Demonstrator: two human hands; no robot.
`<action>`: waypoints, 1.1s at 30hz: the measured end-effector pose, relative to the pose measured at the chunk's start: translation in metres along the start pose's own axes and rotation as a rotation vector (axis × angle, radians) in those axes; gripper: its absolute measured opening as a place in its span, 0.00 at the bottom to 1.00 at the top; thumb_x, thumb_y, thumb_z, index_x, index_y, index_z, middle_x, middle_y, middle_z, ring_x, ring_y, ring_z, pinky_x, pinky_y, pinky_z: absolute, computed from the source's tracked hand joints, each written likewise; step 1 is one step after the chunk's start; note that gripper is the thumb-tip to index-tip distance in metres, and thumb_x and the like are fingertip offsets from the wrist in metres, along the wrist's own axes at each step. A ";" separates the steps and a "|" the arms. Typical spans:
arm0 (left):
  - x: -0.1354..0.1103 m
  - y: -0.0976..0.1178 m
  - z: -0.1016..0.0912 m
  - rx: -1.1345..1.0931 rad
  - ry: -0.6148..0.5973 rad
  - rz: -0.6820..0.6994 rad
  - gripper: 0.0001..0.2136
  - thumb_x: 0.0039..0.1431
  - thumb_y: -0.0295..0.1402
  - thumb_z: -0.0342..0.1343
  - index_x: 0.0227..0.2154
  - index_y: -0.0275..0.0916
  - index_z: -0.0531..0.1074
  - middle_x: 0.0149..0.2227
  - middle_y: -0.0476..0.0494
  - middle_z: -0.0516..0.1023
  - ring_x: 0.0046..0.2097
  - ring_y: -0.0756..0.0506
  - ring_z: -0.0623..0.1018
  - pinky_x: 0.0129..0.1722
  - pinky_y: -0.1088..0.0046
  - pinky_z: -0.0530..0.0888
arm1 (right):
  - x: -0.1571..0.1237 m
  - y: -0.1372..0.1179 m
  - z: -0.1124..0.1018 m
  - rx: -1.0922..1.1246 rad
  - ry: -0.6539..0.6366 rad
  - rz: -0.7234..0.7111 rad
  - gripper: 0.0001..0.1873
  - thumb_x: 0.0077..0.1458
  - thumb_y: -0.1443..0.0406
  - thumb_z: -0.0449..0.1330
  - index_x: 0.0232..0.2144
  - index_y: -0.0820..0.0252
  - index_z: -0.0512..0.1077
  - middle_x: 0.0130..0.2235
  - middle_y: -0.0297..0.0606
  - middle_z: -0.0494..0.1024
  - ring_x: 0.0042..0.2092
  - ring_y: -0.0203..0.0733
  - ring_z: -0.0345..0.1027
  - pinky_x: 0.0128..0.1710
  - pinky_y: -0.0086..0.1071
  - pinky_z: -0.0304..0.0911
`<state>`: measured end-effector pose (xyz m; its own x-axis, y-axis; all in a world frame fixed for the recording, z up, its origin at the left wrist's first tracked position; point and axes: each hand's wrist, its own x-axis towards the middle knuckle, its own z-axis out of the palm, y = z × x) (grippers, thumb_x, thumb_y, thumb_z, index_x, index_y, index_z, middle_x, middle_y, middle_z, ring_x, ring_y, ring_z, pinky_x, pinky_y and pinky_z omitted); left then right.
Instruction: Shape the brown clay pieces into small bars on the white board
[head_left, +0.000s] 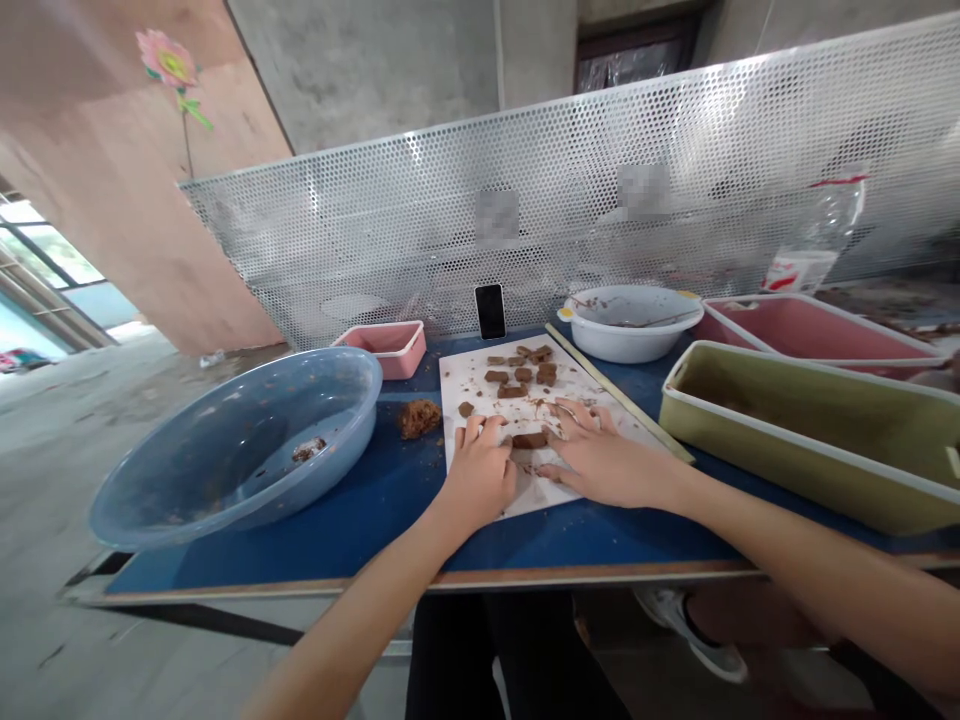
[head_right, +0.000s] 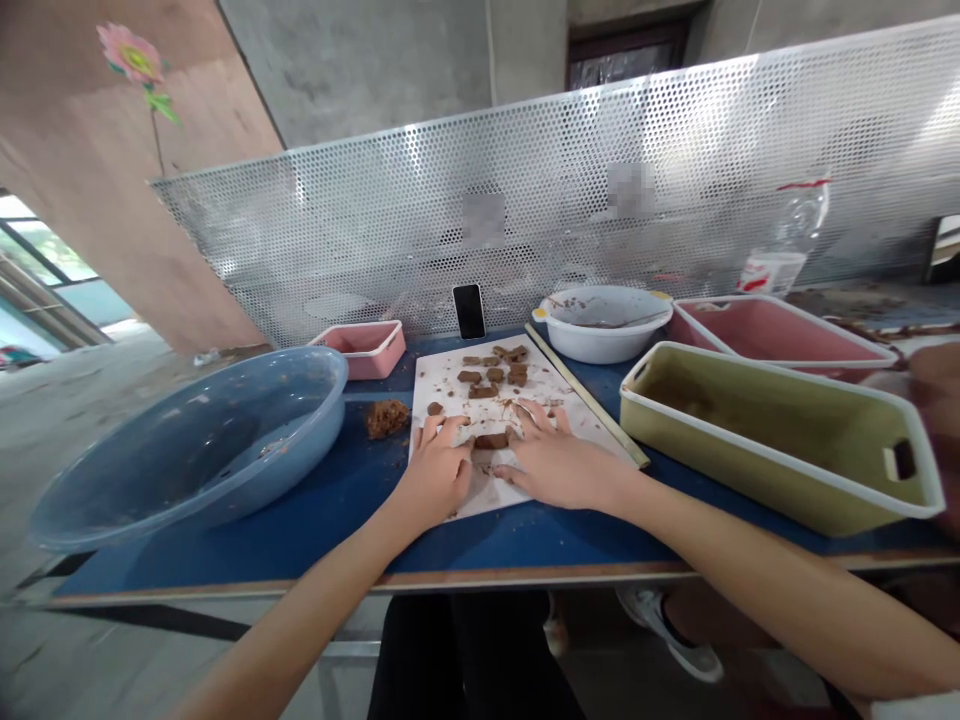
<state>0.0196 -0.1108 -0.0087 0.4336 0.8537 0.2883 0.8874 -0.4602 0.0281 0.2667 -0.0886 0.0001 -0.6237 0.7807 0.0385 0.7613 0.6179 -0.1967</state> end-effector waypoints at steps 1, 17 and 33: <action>0.000 0.000 0.000 0.000 0.014 -0.019 0.13 0.69 0.25 0.55 0.38 0.39 0.86 0.69 0.34 0.75 0.68 0.27 0.69 0.66 0.38 0.74 | 0.000 0.000 0.002 -0.001 0.013 -0.008 0.33 0.78 0.46 0.54 0.73 0.56 0.75 0.81 0.59 0.60 0.84 0.83 0.37 0.73 0.86 0.49; 0.007 -0.008 0.006 -0.116 0.102 -0.069 0.08 0.67 0.28 0.61 0.40 0.40 0.87 0.65 0.32 0.77 0.66 0.25 0.69 0.62 0.38 0.72 | 0.010 0.001 -0.006 -0.173 0.209 0.073 0.17 0.73 0.52 0.65 0.46 0.57 0.88 0.70 0.60 0.75 0.77 0.77 0.56 0.70 0.74 0.57; 0.032 -0.028 0.027 -0.329 0.013 -0.027 0.10 0.72 0.45 0.67 0.43 0.47 0.90 0.60 0.37 0.78 0.65 0.28 0.68 0.65 0.42 0.67 | 0.040 0.024 0.018 0.032 0.307 0.054 0.08 0.67 0.55 0.73 0.37 0.46 0.90 0.60 0.45 0.81 0.66 0.69 0.65 0.62 0.63 0.60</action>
<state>0.0127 -0.0634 -0.0262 0.4064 0.8646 0.2955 0.7996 -0.4930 0.3428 0.2561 -0.0442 -0.0207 -0.4958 0.8072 0.3204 0.7829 0.5751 -0.2374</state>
